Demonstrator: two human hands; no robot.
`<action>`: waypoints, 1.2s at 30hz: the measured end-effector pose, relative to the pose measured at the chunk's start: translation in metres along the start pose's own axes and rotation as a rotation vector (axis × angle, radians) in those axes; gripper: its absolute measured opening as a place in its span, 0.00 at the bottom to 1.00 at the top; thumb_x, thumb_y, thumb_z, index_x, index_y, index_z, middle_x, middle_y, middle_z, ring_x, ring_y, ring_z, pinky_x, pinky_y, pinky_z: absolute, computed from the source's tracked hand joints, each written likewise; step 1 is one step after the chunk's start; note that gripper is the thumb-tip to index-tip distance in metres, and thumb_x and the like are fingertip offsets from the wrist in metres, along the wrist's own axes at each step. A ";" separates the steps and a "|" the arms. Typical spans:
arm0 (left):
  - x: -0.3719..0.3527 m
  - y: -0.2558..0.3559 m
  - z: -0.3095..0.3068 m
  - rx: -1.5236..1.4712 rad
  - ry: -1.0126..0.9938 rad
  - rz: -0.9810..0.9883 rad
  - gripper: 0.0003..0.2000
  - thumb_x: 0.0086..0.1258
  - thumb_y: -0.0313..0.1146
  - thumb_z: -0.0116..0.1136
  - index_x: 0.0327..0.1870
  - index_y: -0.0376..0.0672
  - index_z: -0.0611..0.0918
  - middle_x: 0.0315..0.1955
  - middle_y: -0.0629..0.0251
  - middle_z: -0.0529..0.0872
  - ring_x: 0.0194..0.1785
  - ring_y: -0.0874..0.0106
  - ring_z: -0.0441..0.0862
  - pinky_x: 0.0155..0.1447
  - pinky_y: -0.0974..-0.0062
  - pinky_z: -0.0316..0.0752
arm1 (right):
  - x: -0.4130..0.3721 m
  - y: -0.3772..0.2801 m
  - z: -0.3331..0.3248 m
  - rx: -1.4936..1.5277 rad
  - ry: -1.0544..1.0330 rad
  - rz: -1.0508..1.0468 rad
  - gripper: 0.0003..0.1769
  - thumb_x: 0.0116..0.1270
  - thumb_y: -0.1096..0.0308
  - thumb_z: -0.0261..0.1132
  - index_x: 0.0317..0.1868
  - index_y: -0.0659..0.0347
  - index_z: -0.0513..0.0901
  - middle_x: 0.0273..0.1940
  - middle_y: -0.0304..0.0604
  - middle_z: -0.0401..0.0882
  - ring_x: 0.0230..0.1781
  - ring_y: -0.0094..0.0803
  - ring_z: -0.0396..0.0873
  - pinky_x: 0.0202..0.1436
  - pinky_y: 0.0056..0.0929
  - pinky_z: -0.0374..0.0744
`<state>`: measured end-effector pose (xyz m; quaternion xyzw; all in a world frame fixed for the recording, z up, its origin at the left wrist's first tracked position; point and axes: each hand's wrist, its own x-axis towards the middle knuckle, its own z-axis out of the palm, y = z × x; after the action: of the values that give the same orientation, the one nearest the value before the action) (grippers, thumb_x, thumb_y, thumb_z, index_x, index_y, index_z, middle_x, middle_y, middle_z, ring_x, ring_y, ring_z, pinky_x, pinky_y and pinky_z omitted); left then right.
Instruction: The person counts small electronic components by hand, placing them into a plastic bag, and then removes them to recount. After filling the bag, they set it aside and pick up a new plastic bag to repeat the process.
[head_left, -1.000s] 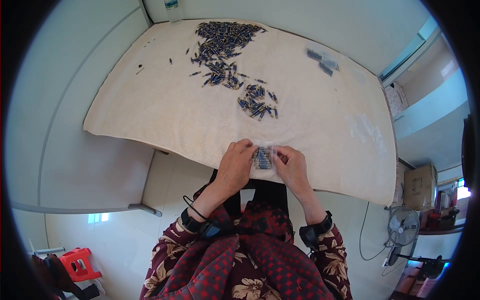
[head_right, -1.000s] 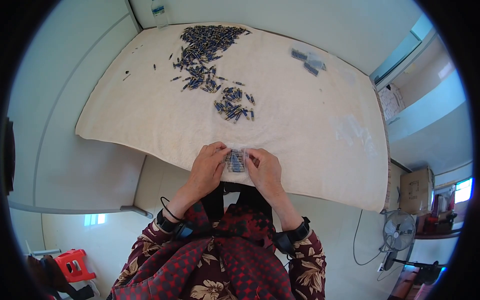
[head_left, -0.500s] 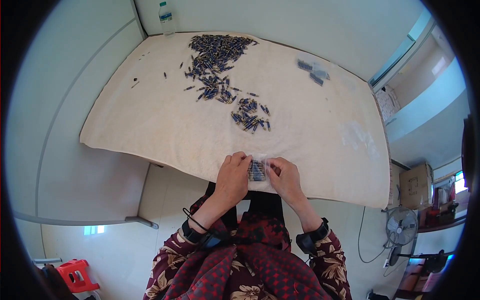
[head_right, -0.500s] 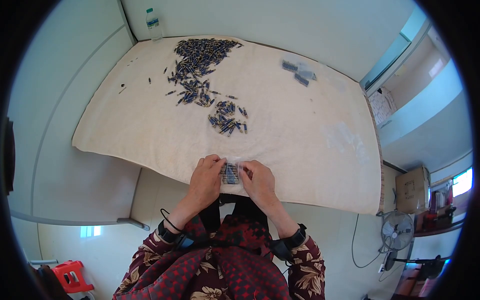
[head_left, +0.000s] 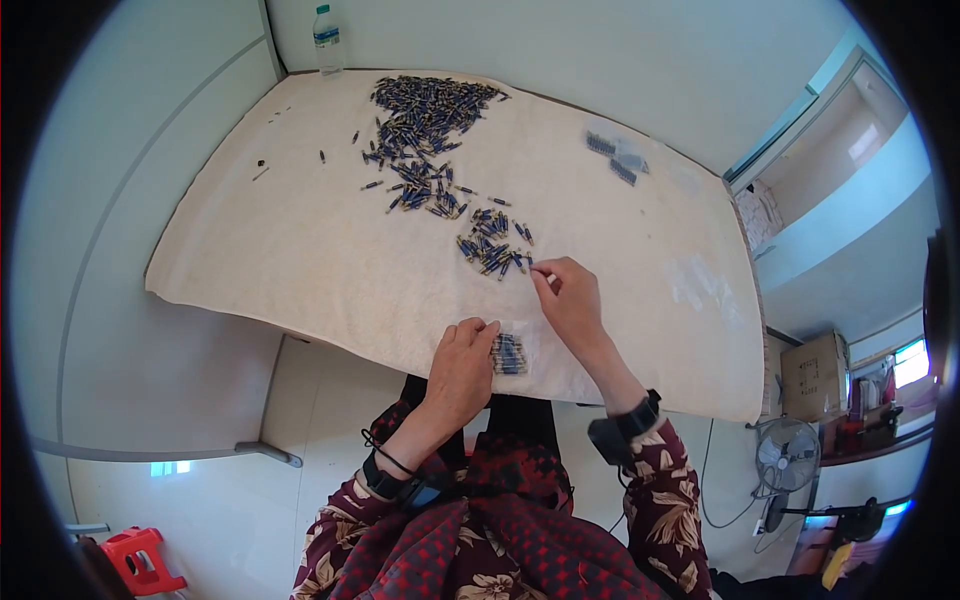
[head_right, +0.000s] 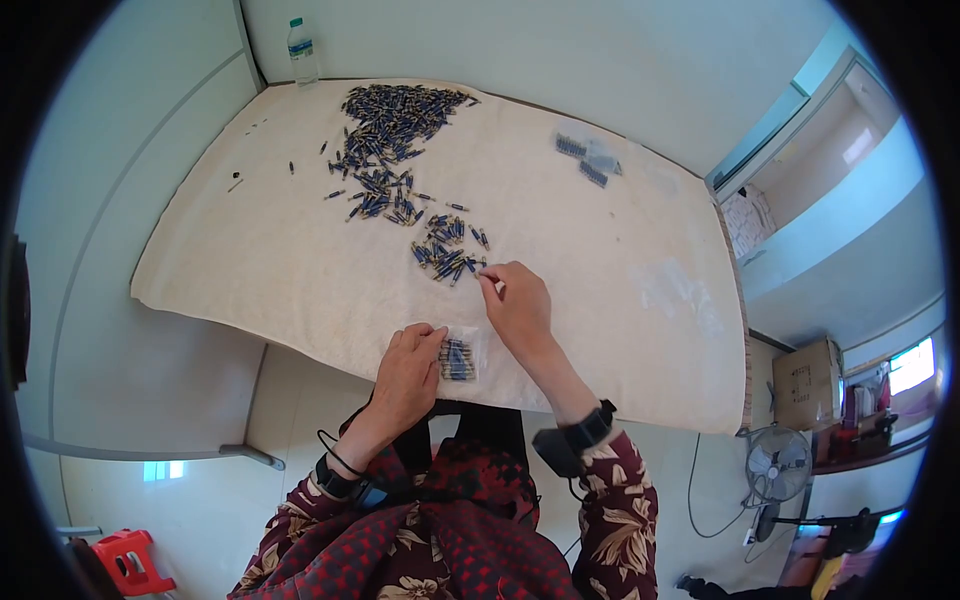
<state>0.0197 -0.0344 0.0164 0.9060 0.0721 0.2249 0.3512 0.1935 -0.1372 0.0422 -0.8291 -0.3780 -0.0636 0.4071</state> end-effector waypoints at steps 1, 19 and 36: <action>0.000 0.000 0.000 -0.007 0.003 -0.002 0.23 0.57 0.18 0.55 0.57 0.33 0.75 0.50 0.49 0.75 0.50 0.52 0.73 0.54 0.61 0.71 | 0.005 0.005 0.007 -0.001 0.001 -0.007 0.06 0.62 0.72 0.67 0.38 0.64 0.86 0.32 0.45 0.83 0.23 0.29 0.78 0.28 0.24 0.75; -0.001 -0.004 0.000 -0.047 -0.001 -0.005 0.21 0.57 0.18 0.56 0.55 0.34 0.77 0.50 0.50 0.75 0.50 0.52 0.73 0.54 0.61 0.71 | 0.025 0.025 0.002 -0.138 -0.024 0.246 0.10 0.59 0.62 0.70 0.30 0.60 0.86 0.28 0.45 0.85 0.27 0.39 0.83 0.35 0.35 0.79; -0.001 -0.007 -0.001 -0.061 -0.027 -0.009 0.21 0.57 0.19 0.56 0.55 0.34 0.77 0.50 0.49 0.75 0.52 0.51 0.73 0.56 0.61 0.71 | 0.024 0.035 0.024 -0.193 -0.055 0.125 0.12 0.54 0.65 0.72 0.27 0.67 0.85 0.26 0.49 0.84 0.27 0.37 0.83 0.34 0.33 0.80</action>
<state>0.0183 -0.0293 0.0123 0.8975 0.0646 0.2131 0.3807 0.2299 -0.1198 0.0145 -0.8877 -0.3289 -0.0515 0.3181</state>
